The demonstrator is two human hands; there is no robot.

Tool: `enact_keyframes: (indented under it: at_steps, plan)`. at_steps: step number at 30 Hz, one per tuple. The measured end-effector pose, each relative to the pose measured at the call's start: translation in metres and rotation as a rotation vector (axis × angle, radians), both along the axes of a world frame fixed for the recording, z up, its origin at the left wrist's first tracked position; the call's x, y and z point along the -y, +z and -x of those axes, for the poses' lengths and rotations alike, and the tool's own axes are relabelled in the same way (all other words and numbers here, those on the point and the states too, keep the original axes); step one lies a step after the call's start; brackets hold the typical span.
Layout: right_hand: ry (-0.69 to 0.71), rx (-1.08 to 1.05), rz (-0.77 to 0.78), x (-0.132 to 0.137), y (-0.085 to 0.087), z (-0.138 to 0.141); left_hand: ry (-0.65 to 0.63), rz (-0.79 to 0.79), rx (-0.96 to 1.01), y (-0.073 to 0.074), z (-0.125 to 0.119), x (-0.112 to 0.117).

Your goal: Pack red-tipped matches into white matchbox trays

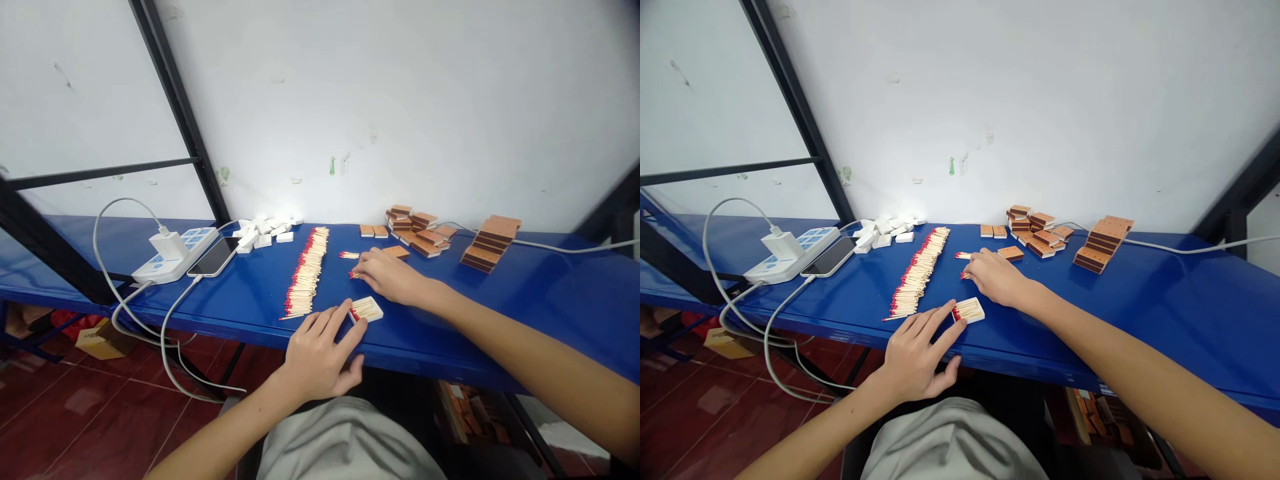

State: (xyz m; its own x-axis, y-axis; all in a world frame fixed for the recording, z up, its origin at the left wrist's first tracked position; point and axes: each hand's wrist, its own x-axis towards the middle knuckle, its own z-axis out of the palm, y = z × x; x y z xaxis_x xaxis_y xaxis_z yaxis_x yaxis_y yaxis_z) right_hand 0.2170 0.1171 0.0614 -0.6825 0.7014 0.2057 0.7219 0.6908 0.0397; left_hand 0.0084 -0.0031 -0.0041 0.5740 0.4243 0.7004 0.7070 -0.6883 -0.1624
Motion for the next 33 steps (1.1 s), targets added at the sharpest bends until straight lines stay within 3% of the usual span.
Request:
enact_keyframes:
  at_steps: [8, 19, 33]
  plan:
    - [-0.015, 0.073, -0.052, -0.001, 0.002, 0.0, 0.001, 0.001, 0.002, 0.001, 0.0, 0.0]
    - [0.021, -0.146, 0.223, 0.007, 0.015, 0.003, -0.001, 0.001, 0.002, 0.001, 0.0, 0.0]
    - [0.133, -0.222, 0.386, -0.002, 0.016, -0.008, 0.006, 0.0, -0.004, 0.0, 0.0, 0.0]
